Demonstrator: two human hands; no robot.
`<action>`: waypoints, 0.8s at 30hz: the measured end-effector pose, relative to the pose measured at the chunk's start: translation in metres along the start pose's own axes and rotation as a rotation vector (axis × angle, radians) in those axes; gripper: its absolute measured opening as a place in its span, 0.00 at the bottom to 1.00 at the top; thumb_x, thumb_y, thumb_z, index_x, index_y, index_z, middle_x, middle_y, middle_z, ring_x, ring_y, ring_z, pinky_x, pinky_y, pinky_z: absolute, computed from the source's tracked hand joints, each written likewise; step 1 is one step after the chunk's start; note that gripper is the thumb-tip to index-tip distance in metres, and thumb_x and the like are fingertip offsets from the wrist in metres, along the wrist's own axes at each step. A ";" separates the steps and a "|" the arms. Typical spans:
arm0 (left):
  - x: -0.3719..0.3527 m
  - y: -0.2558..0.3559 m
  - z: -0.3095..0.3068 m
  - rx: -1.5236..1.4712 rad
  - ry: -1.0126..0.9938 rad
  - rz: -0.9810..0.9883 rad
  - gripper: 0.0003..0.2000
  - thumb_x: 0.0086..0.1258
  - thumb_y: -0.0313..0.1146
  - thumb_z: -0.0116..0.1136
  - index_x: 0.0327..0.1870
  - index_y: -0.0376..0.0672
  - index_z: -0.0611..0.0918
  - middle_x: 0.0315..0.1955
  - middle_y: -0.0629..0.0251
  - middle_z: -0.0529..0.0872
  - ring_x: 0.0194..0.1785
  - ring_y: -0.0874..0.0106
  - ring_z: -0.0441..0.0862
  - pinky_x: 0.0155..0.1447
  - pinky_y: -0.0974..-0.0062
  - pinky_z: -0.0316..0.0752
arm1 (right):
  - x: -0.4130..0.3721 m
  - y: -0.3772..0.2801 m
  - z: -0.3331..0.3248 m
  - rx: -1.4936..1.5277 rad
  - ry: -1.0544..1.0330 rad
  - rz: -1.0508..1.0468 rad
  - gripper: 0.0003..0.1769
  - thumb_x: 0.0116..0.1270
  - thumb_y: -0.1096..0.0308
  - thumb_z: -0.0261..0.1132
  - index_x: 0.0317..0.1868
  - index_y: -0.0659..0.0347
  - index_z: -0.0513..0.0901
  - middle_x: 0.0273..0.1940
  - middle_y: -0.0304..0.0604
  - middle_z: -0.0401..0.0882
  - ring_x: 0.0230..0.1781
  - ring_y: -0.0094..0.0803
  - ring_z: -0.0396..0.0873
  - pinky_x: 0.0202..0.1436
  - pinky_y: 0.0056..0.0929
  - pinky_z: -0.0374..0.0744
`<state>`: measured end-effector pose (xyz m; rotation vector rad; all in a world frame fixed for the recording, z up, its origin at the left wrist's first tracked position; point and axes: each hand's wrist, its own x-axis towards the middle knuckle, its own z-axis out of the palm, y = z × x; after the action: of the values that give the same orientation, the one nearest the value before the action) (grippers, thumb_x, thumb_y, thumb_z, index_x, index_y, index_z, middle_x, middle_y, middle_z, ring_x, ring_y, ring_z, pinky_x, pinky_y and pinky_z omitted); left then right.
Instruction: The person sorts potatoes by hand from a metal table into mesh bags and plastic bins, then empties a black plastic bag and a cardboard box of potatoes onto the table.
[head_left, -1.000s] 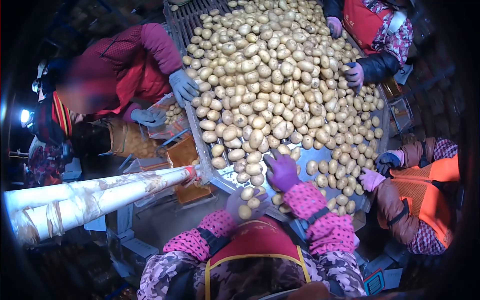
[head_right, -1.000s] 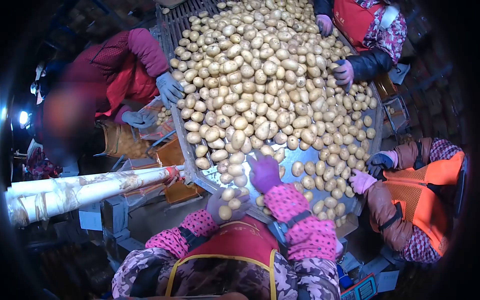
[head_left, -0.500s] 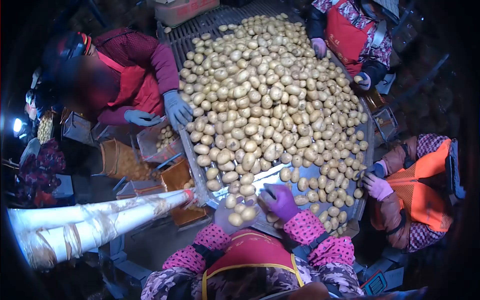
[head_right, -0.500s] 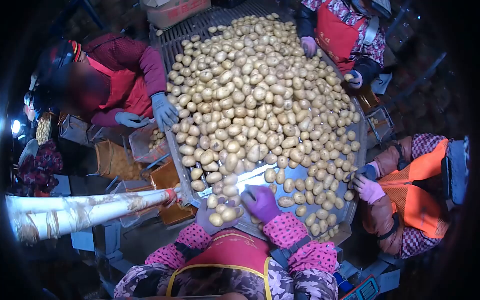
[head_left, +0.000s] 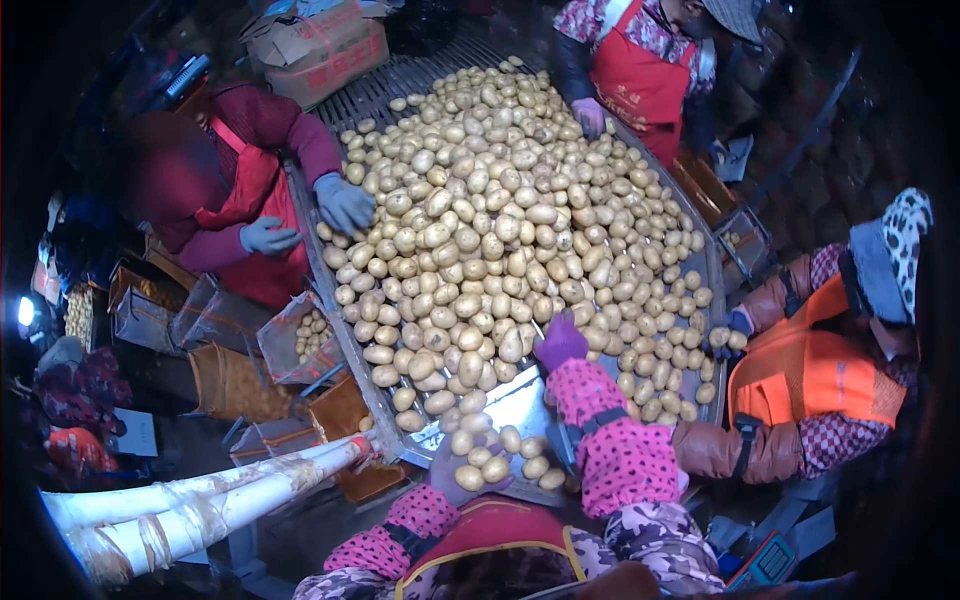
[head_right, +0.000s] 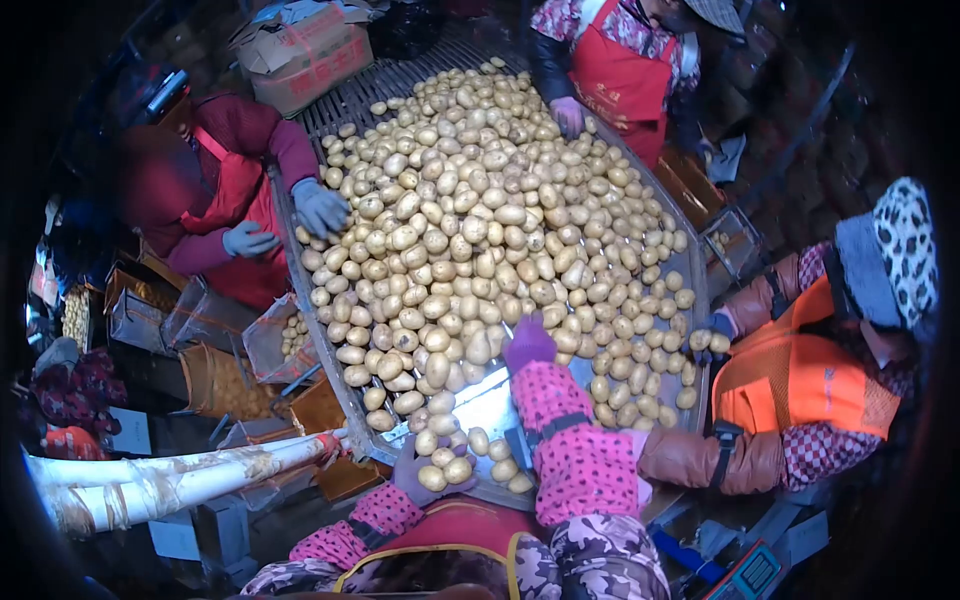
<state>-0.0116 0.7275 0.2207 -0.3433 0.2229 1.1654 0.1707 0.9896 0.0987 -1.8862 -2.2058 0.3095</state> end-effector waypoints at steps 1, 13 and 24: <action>-0.003 -0.006 0.010 0.125 0.103 0.023 0.14 0.87 0.48 0.49 0.50 0.46 0.77 0.41 0.65 0.79 0.38 0.72 0.77 0.44 0.67 0.78 | 0.004 -0.002 -0.006 -0.003 -0.116 0.079 0.44 0.66 0.47 0.73 0.76 0.62 0.71 0.73 0.62 0.74 0.61 0.56 0.85 0.60 0.52 0.86; 0.012 0.002 -0.063 0.508 0.016 0.166 0.16 0.83 0.54 0.54 0.51 0.50 0.81 0.48 0.55 0.82 0.50 0.61 0.80 0.57 0.55 0.78 | -0.108 -0.033 -0.028 0.075 -0.255 -0.219 0.41 0.60 0.60 0.73 0.74 0.59 0.72 0.63 0.58 0.77 0.53 0.56 0.86 0.55 0.54 0.84; 0.000 -0.011 0.008 0.664 -0.043 0.020 0.11 0.86 0.45 0.45 0.52 0.50 0.76 0.47 0.64 0.79 0.46 0.65 0.76 0.53 0.61 0.74 | -0.219 -0.051 -0.113 0.978 -0.247 0.138 0.36 0.69 0.65 0.73 0.74 0.66 0.75 0.72 0.58 0.76 0.74 0.49 0.76 0.76 0.44 0.75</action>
<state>-0.0015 0.7264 0.2302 0.2687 0.5567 1.0513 0.1897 0.7670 0.2150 -1.4479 -1.5306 1.3968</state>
